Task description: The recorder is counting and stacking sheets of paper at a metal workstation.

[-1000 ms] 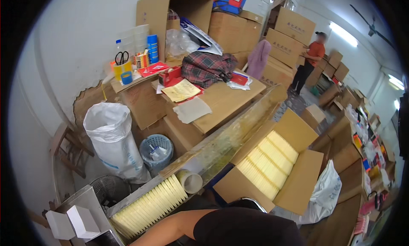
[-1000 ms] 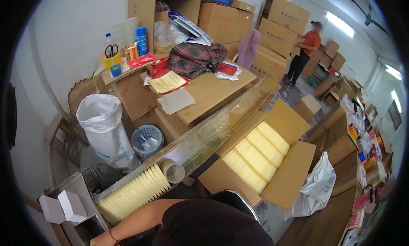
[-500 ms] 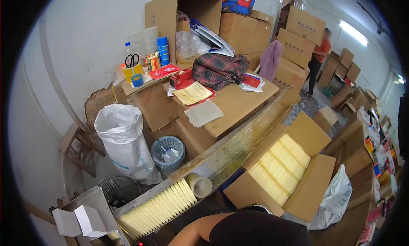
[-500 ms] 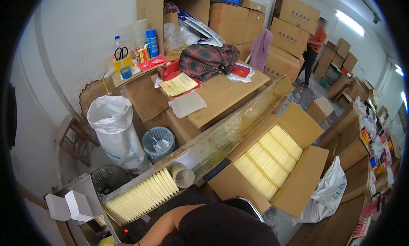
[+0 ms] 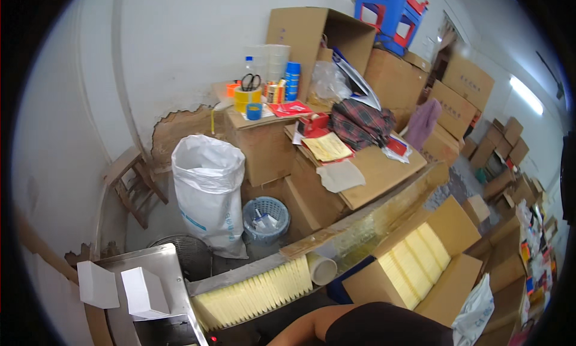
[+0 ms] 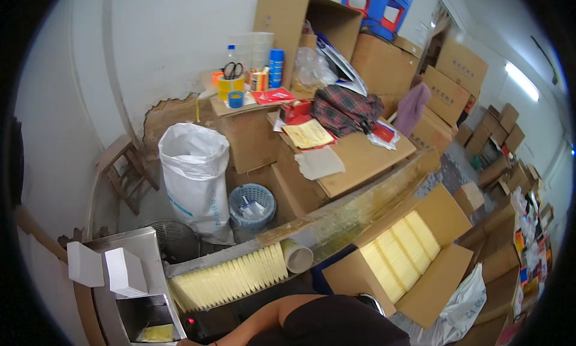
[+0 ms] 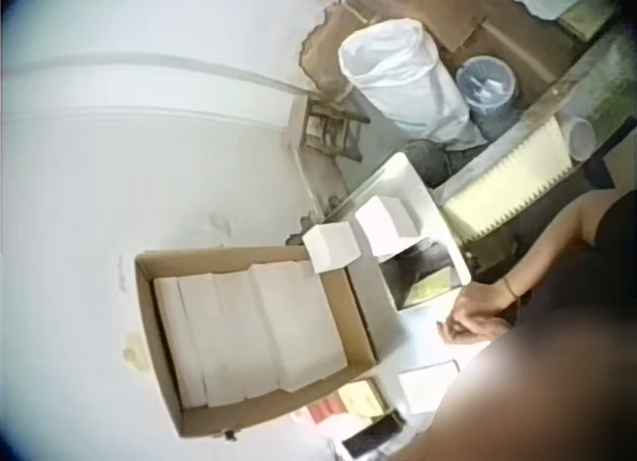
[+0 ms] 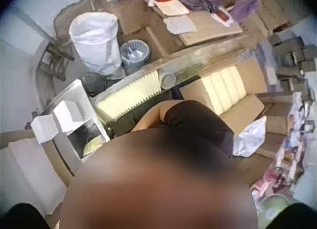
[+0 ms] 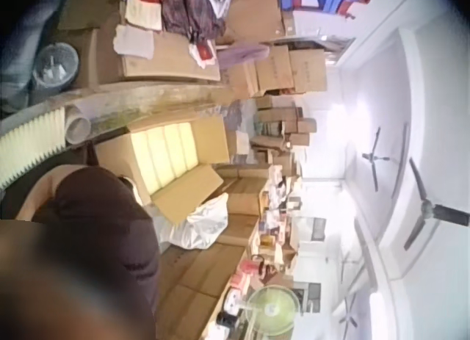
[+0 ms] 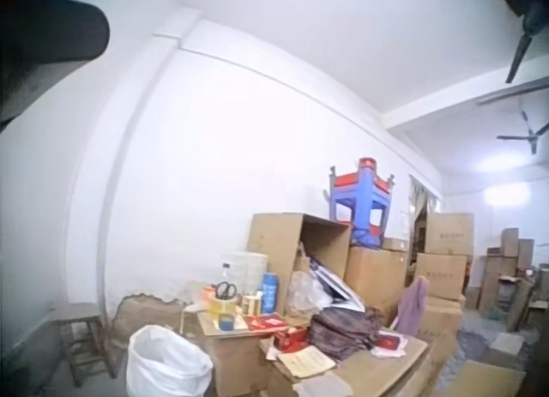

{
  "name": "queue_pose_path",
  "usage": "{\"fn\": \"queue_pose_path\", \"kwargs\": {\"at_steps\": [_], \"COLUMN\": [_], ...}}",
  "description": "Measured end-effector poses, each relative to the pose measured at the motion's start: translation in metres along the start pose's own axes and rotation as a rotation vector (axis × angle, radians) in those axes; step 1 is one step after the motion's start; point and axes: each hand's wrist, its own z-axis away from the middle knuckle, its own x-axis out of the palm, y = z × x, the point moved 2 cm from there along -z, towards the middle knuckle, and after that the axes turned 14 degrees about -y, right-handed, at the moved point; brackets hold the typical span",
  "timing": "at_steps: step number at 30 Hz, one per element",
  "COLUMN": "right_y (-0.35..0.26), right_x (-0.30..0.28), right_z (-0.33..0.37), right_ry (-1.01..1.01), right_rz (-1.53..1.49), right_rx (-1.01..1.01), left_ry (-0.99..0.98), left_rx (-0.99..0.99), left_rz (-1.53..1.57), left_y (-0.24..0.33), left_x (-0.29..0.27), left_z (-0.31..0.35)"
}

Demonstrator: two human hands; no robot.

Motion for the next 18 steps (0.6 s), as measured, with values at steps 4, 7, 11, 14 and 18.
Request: {"fn": "queue_pose_path", "kwargs": {"at_steps": [4, 7, 11, 14, 18], "right_y": [-0.03, -0.066, -0.05, -0.034, -0.024], "right_x": [-0.009, -0.045, -0.023, -0.006, 0.039], "right_z": [-0.036, -0.068, -0.068, -0.061, -0.014], "right_ry": [-0.037, -0.112, -0.12, -0.141, -0.094], "right_rz": [-0.322, -0.46, -0.542, -0.464, -0.659], "right_rx": [0.098, -0.081, -0.215, 0.142, 0.176], "left_ry": [0.024, 0.087, 0.149, 0.177, 0.174], "left_rx": [-0.019, -0.092, -0.194, -0.21, -0.141], "left_rz": [0.136, 0.235, 0.377, 0.479, 0.593], "left_y": [-0.001, -0.003, 0.012, 0.016, 0.028], "left_x": [0.021, 0.042, 0.067, 0.085, 0.104], "left_z": [-0.013, -0.015, -0.006, -0.012, -0.026]}}
